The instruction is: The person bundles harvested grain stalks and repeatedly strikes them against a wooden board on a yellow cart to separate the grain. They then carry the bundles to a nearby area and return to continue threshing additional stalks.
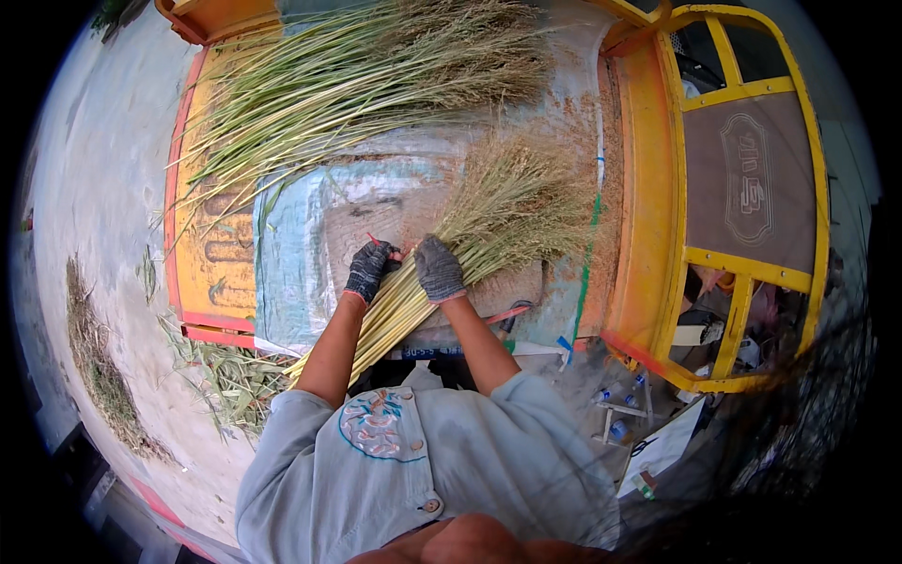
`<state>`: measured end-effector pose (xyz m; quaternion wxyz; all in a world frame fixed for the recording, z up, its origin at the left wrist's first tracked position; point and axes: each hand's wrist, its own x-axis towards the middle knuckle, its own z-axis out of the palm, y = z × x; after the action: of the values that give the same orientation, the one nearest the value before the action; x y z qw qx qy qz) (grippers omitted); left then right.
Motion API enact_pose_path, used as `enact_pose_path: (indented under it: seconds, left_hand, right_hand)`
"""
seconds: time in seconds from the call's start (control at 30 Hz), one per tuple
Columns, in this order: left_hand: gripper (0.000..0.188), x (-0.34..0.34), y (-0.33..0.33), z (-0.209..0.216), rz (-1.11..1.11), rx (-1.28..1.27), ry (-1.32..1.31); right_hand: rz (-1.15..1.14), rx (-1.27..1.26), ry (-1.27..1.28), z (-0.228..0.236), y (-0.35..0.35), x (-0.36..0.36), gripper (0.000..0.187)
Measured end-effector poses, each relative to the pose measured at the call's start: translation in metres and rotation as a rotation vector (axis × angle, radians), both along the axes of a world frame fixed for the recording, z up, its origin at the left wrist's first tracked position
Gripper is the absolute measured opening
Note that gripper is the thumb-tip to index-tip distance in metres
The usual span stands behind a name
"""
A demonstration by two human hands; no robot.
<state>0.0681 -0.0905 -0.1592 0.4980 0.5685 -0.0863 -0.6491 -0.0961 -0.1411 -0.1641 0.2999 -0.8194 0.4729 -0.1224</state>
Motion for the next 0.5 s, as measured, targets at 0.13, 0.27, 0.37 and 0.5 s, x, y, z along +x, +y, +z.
enact_pose_path:
  seconds: [0.13,0.27,0.37,0.5]
  left_hand:
    - [0.021,-0.032,0.005,0.037,-0.429,-0.352,-0.967]
    - [0.018,-0.034,0.011,0.044,-0.449,-0.252,-0.748]
    - [0.017,-0.044,0.011,0.044,-0.443,-0.241,-0.771]
    - [0.016,-0.057,0.012,0.067,-0.415,-0.259,-0.555]
  right_hand:
    - [-0.118,0.251,-0.048,0.036,-0.006,-0.001,0.032]
    - [-0.101,0.055,-0.076,0.081,0.007,-0.011,0.032]
    - [-0.093,-0.157,-0.13,0.084,0.029,-0.019,0.029]
    - [-0.251,-0.118,-0.282,0.08,0.032,-0.025,0.025]
